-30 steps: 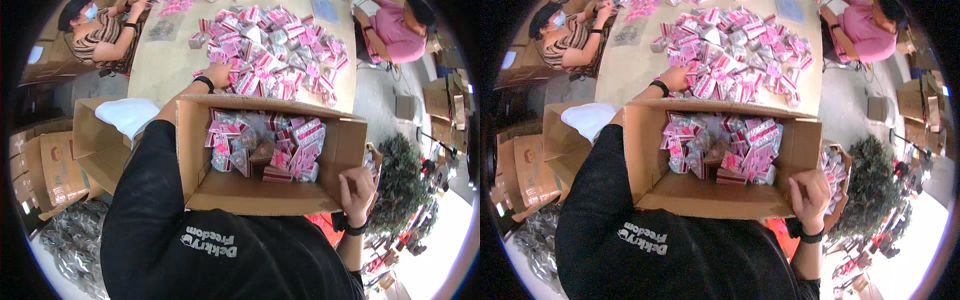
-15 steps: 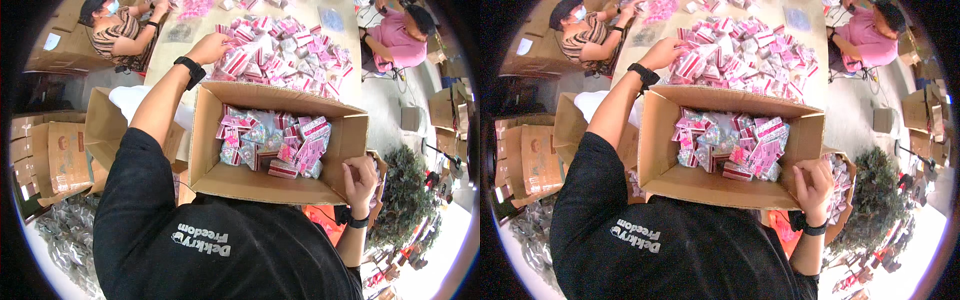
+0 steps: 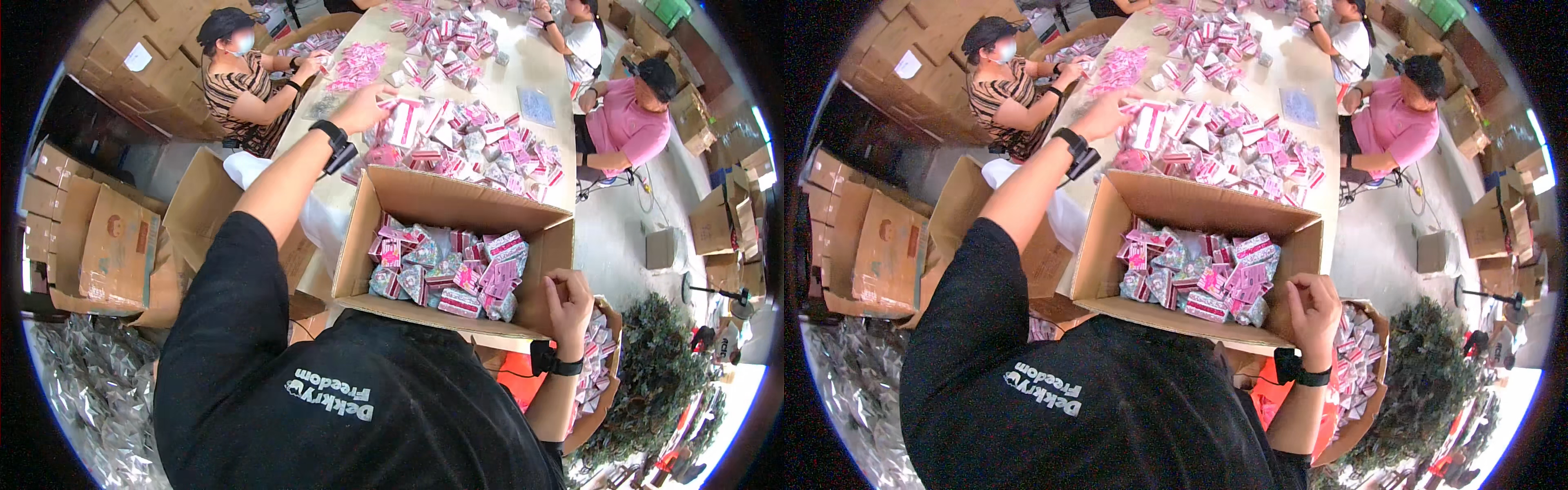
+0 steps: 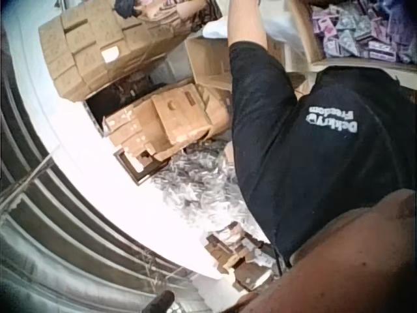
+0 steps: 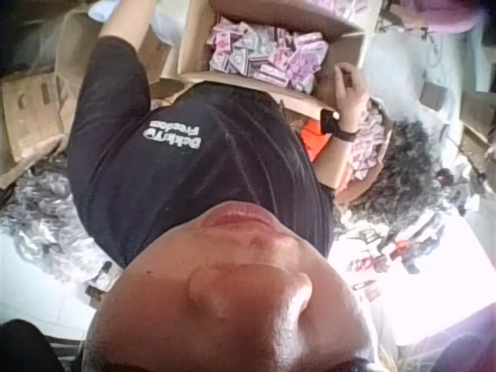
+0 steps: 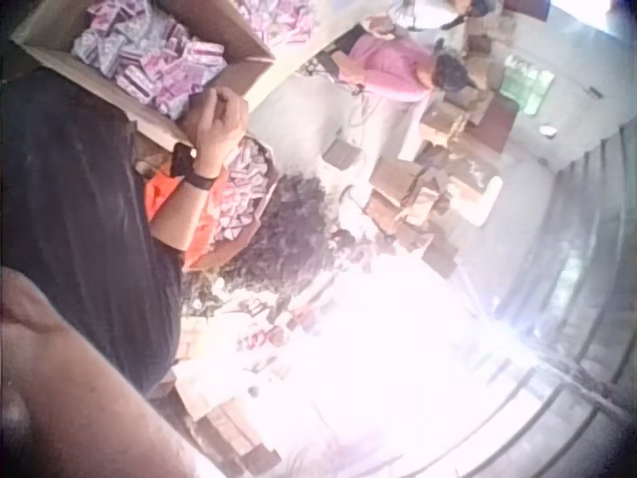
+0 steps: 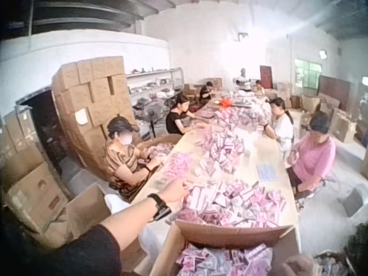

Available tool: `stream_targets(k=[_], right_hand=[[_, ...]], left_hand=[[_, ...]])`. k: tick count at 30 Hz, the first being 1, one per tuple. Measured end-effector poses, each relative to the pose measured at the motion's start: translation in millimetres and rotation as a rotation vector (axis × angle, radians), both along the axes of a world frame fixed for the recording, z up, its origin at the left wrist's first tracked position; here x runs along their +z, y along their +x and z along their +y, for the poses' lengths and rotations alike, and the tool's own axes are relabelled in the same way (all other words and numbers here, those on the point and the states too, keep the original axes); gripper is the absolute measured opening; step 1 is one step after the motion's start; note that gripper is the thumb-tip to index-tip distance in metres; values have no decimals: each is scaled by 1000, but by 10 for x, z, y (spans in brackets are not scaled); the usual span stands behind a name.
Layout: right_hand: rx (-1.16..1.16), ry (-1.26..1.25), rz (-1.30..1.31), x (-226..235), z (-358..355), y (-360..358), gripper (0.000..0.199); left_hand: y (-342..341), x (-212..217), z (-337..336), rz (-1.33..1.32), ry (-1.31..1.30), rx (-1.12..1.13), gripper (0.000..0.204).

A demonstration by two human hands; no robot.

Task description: Packing small pink and white packages into cardboard boxes and sealing them with tape.

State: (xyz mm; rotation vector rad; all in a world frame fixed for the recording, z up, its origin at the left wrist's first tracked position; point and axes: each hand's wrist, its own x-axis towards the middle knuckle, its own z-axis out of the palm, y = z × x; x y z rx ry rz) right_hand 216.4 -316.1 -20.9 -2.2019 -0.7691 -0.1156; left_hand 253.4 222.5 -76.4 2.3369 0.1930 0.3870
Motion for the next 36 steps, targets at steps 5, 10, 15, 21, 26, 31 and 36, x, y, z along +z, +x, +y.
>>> stream_targets(k=[5,10,15,21,26,31,36], right_hand=[[-44,-16,24,18,8,-63,8],[-45,-45,-22,-29,-26,-59,8],[0,-45,19,63,11,6,6],[-34,-133,25,-19,19,21,7],[-27,-128,29,42,47,31,8],[-65,-87,55,-15,5,47,8],[-38,-51,-13,6,43,48,7]], left_hand=[[-76,-788,-159,312,-461,129,54],[-196,-1975,-68,279,-105,186,72],[-549,-2864,292,313,-520,512,87],[-433,-2079,-569,707,34,922,78],[-661,-2186,-97,495,-564,633,57],[-420,-1866,198,255,-1161,631,27],[-405,-887,145,56,-1362,454,25]])
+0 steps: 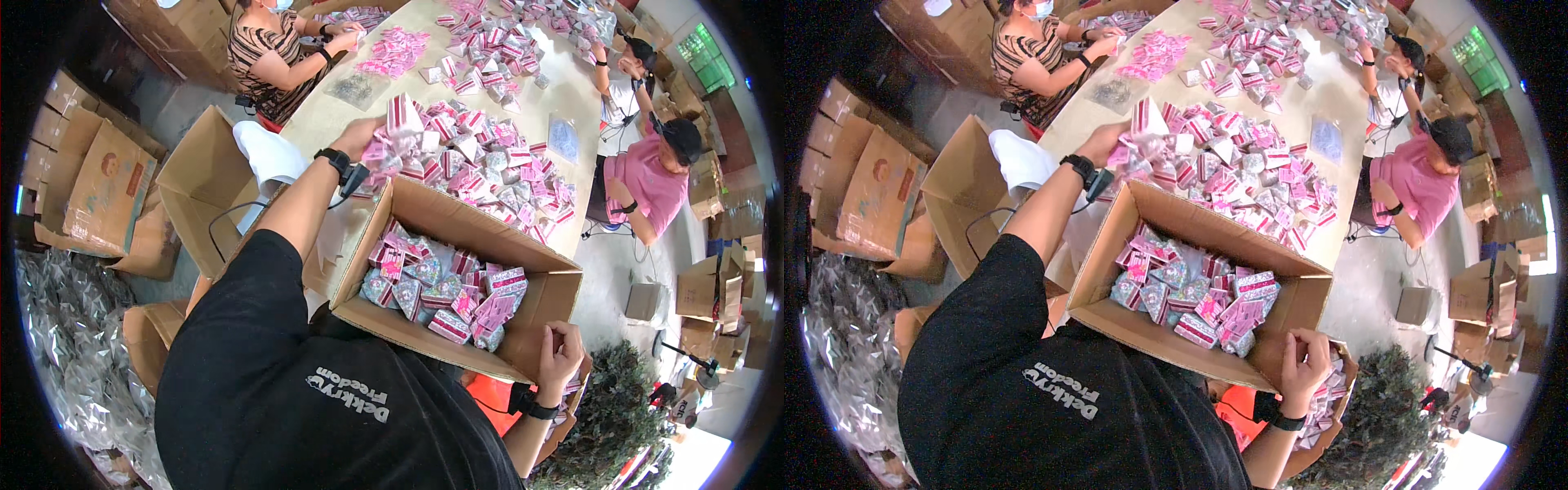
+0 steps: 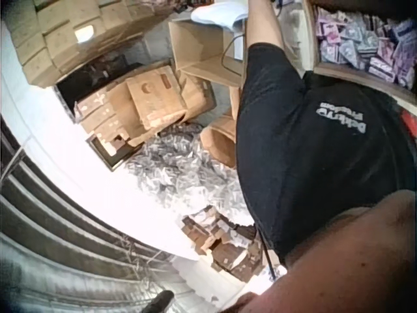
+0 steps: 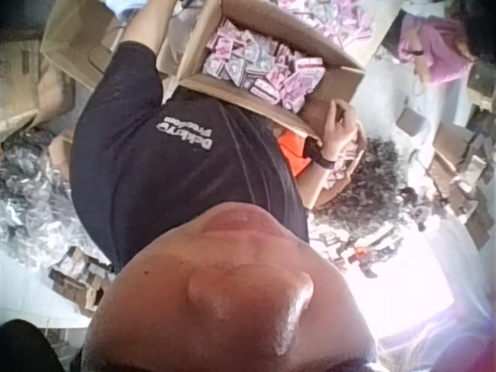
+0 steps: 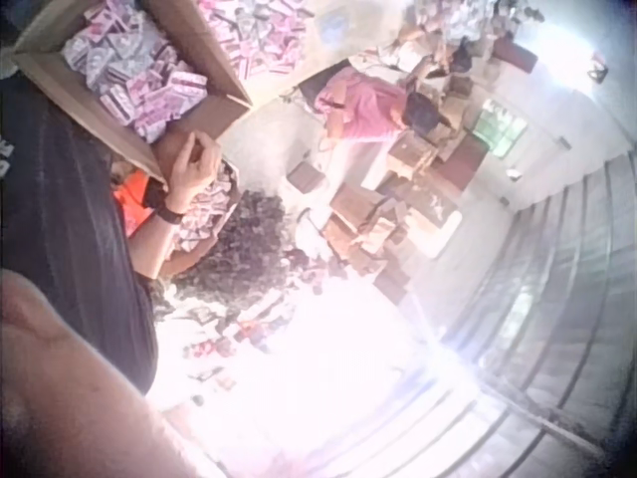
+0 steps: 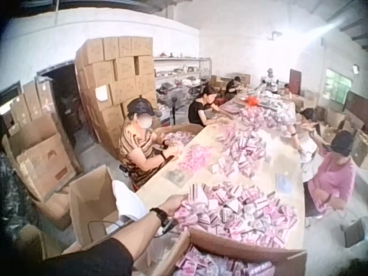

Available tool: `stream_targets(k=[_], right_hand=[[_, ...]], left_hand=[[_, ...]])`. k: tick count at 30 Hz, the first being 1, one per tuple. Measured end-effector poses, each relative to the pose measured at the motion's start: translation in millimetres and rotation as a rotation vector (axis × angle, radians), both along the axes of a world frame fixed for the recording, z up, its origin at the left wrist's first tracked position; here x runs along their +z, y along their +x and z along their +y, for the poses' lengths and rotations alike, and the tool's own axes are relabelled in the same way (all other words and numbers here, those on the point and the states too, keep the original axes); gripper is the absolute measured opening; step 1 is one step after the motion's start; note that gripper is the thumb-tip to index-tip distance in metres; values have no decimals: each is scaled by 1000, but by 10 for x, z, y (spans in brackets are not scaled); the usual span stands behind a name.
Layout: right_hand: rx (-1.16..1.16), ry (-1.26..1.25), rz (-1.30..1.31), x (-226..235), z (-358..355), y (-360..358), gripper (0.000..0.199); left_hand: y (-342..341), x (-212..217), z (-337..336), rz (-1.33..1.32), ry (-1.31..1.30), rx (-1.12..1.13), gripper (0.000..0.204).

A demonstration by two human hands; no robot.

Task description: Packing small pink and white packages into cardboard boxes and sealing them with tape.

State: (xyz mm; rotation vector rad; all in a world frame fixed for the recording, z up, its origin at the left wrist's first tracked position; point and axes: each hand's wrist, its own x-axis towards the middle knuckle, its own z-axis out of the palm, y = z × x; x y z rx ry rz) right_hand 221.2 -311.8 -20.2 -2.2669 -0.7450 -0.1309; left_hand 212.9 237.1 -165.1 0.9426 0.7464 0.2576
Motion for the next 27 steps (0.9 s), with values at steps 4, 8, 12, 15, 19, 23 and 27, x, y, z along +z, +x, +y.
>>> stream_targets(k=[4,8,12,15,19,23,27], right_hand=[[-19,-5,45,21,1,-19,7],[-18,16,30,-6,-22,-44,6],[-23,42,41,-3,-32,-84,5],[-25,39,62,5,-25,-96,4],[-20,48,52,-10,37,-59,5],[-39,97,28,10,-25,-110,5],[-26,103,24,-25,-25,-81,5]], left_hand=[[-119,485,223,-132,27,-27,24],[-16,1009,267,-183,-6,-87,24],[-92,1691,105,-371,221,-85,21],[-292,2213,-71,-401,424,-207,18],[-405,2661,-195,-411,494,-64,21],[-279,3259,-402,-605,270,-14,19],[-251,3822,-167,-553,528,-297,24]])
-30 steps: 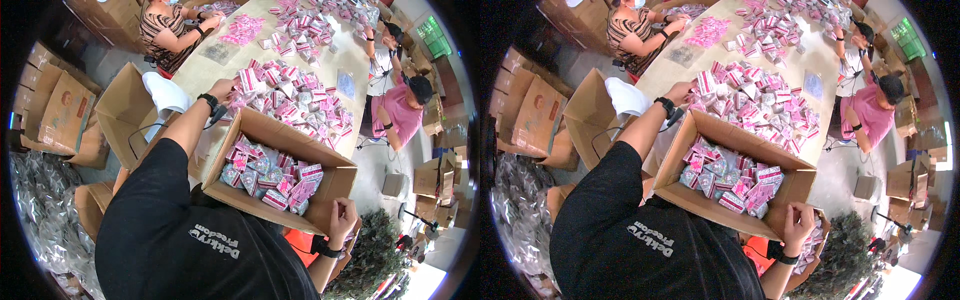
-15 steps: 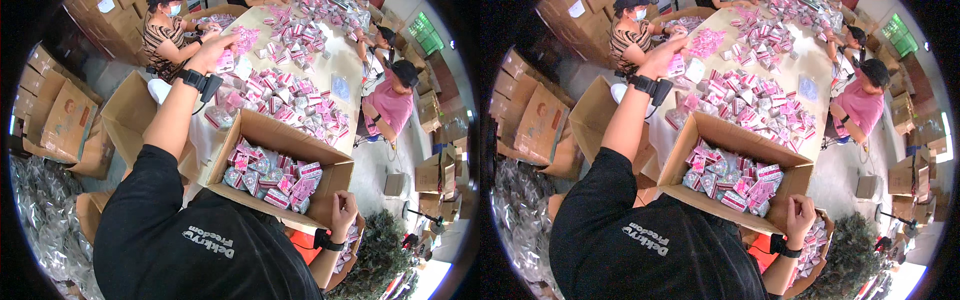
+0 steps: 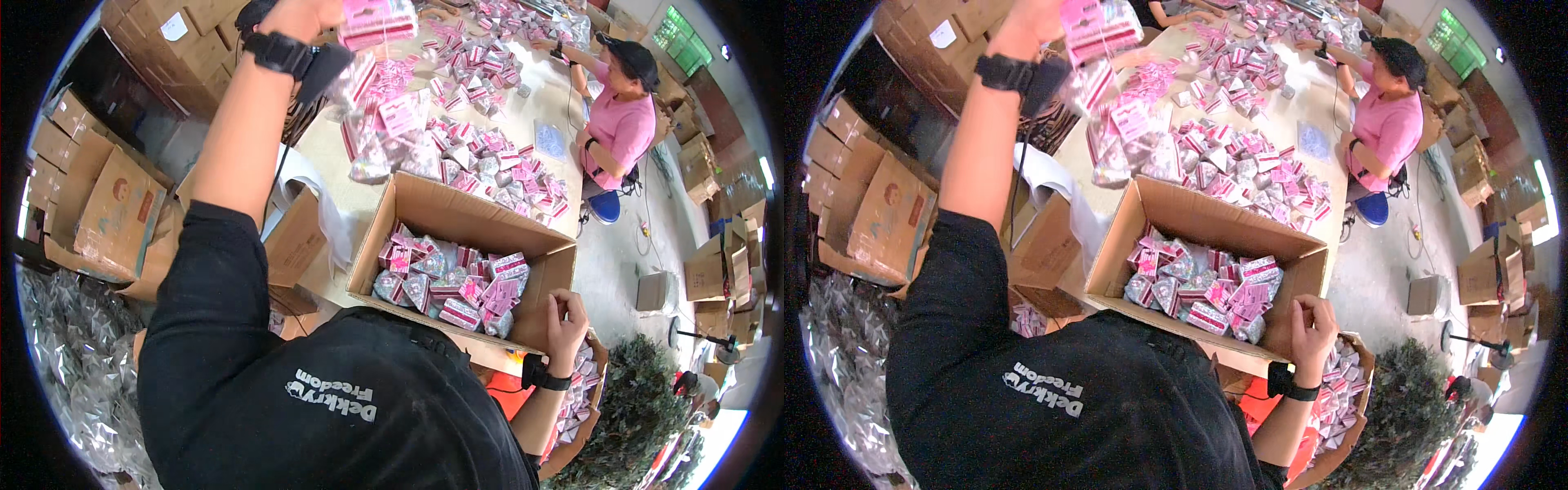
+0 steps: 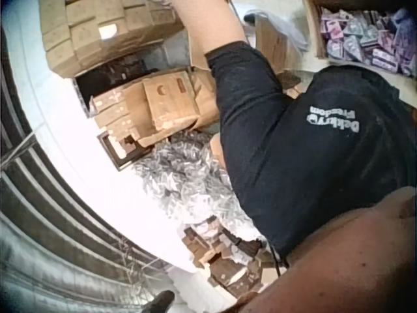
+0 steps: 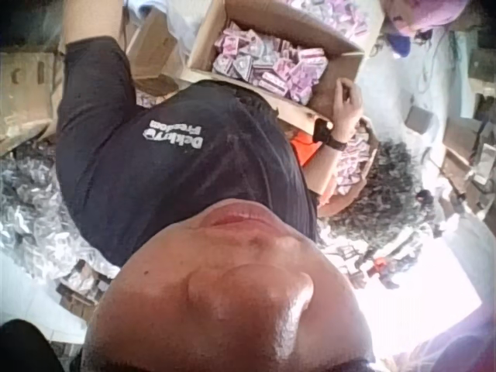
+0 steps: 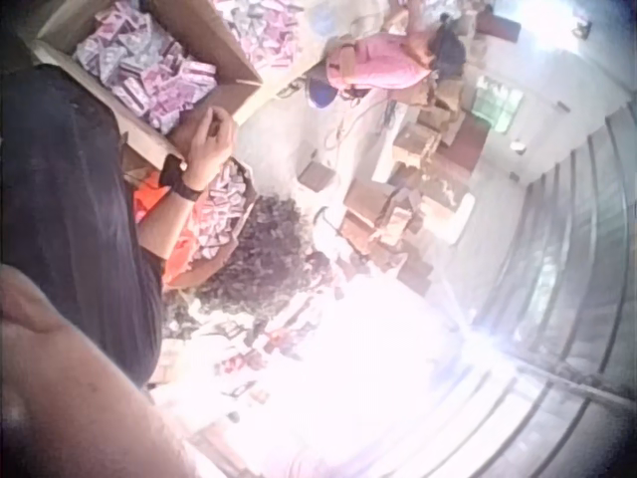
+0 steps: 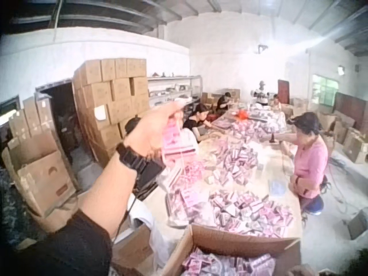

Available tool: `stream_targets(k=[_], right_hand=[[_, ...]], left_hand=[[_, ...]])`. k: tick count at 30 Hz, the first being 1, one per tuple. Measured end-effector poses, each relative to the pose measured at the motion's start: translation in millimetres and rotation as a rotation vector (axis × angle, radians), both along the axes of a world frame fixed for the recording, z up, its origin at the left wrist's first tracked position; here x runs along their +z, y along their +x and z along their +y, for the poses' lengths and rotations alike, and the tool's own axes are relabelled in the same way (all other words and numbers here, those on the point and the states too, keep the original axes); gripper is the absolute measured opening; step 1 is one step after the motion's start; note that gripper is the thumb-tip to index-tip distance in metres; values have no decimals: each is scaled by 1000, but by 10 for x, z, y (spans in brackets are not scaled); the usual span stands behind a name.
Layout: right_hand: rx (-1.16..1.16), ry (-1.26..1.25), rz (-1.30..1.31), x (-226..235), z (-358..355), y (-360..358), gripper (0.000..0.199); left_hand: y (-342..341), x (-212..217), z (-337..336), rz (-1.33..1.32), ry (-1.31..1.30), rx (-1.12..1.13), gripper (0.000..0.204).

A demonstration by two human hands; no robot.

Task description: Packing small pink and white packages into cardboard boxes and sealing them with tape.

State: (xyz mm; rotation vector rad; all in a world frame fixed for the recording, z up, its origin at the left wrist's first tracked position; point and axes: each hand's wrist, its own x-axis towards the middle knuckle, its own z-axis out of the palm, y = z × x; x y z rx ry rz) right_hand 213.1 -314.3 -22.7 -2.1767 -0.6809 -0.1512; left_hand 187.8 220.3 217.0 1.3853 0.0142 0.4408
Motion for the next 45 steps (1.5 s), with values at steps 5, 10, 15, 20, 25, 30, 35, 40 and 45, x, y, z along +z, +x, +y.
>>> stream_targets(k=[5,10,15,20,25,30,35,40,45], right_hand=[[16,14,-23,-16,-21,-18,5],[-1,2,-14,-2,-57,-72,6],[0,19,-10,-5,-36,-65,7],[-12,2,-18,-59,-51,-18,7],[-46,48,2,-37,-69,-59,7],[-18,66,-7,-43,0,-17,9],[-37,63,-14,-61,-55,-35,9],[-24,68,-11,-55,-41,-40,9],[-28,50,9,-53,-35,-20,8]], left_hand=[[-81,739,-436,-108,14,136,23],[-181,1047,-648,-265,107,8,20],[-328,931,-903,-237,88,-201,18],[-422,262,-1286,-46,-53,-606,19],[-509,-1014,-1789,82,427,-194,9],[-548,-2196,-1915,393,719,-209,23],[-585,-2206,-2048,375,1267,-171,48],[-555,-2509,-2142,962,1445,-939,64],[-611,-2488,-2393,730,1361,-1111,62]])
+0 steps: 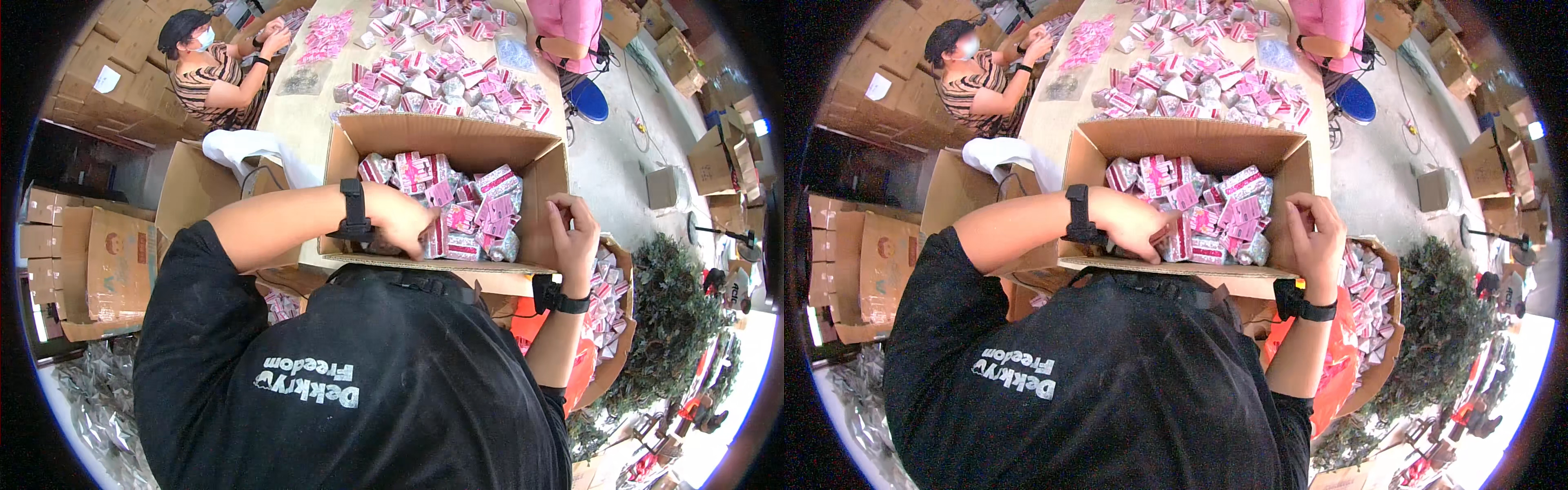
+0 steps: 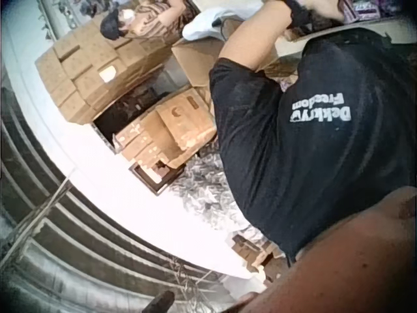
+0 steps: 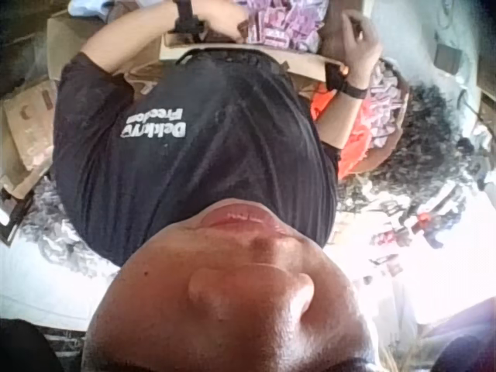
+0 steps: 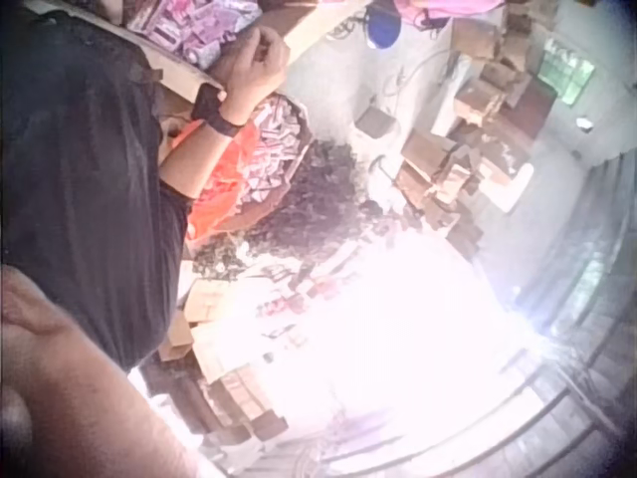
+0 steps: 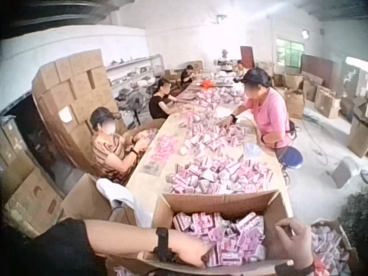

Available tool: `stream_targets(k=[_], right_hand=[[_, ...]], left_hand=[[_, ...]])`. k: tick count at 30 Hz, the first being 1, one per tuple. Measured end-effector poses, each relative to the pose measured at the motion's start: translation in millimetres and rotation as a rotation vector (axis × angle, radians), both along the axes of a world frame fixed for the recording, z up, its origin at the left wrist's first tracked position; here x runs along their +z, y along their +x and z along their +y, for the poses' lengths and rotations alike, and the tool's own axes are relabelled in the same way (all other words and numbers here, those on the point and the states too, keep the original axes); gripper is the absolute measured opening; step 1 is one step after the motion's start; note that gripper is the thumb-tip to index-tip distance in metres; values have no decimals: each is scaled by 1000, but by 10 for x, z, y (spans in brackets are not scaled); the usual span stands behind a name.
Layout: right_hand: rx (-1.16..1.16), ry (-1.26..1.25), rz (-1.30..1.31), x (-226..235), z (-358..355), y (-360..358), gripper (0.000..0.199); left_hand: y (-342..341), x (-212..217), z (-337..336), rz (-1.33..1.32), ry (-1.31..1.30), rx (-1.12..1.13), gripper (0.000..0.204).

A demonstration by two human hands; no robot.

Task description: Packing small pink and white packages into cardboard boxes and sealing them with tape.

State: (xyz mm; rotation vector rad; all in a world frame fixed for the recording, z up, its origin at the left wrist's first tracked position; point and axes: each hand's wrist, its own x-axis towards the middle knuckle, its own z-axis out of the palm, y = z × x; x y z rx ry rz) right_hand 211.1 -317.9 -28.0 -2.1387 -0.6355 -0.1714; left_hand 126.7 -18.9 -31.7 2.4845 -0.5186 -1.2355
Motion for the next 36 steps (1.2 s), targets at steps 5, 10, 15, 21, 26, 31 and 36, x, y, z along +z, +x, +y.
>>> stream_targets(k=[5,10,15,21,26,31,36], right_hand=[[-150,323,-94,-185,-103,39,18],[-217,299,277,-199,-604,82,9],[491,-156,752,-130,-87,114,18],[895,-55,1228,-584,146,-84,24],[715,360,1549,-862,170,-4,34],[694,516,1297,-728,-170,-18,79],[576,377,1248,-522,-681,-205,135]], left_hand=[[-204,425,335,-556,-53,211,47],[-624,1047,876,-487,208,773,43],[-882,621,977,-88,-112,836,37],[-615,586,964,21,-177,778,33],[-420,-423,739,203,-453,574,33],[-144,-414,555,292,-199,686,33],[-415,-292,731,309,-469,755,55]])
